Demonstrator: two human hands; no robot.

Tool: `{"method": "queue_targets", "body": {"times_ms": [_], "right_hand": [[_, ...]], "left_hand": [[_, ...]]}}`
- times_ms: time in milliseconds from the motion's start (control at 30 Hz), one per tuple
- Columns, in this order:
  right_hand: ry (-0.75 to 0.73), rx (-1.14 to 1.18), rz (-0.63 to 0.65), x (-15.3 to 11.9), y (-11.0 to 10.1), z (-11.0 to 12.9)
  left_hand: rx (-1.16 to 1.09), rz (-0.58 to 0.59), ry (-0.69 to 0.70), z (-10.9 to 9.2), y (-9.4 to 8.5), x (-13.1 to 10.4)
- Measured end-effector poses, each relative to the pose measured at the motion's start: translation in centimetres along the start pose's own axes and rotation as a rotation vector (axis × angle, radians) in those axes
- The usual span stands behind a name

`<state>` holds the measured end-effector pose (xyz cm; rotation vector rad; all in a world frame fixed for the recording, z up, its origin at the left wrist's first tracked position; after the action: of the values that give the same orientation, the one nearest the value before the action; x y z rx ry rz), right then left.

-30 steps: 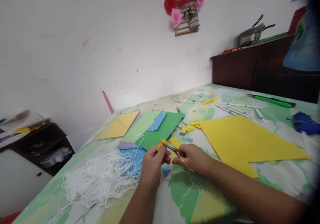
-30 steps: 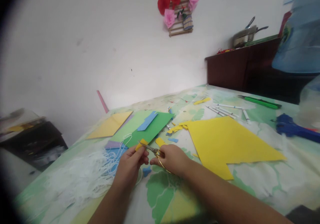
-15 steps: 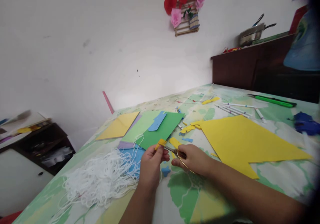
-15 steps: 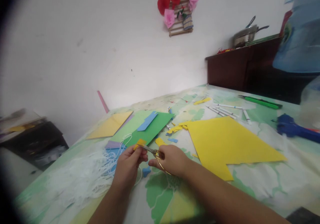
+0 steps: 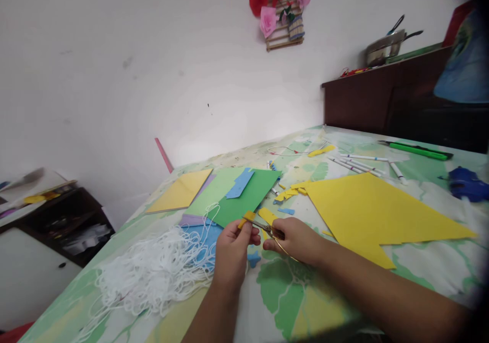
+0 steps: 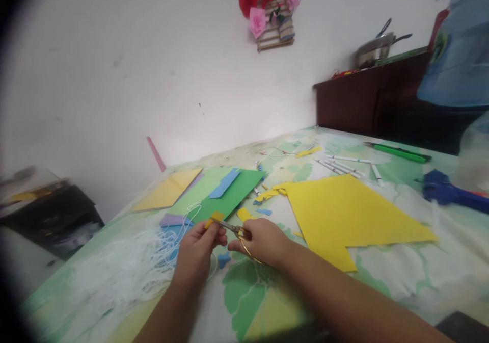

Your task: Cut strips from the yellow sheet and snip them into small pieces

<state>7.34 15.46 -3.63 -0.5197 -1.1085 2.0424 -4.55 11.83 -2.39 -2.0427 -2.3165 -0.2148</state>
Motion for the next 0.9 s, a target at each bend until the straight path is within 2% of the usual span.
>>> {"method": "queue_targets", "body": {"times_ms": [900], "right_hand": [[0.044,0.005,-0.003,0.31,0.02,-0.5]], "left_hand": [[-0.011,-0.016,-0.037,0.35,0.0,0.0]]}}
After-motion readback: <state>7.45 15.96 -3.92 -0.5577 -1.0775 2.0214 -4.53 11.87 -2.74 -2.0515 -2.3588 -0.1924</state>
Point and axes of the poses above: each hand's wrist, its own x-axis towards the middle knuckle, its own y-axis out of the palm, z = x × y, the point moved 10 cm from there along x, towards the middle knuckle, and after that the axes turned 12 degrees about z, right-handed, at the moved point
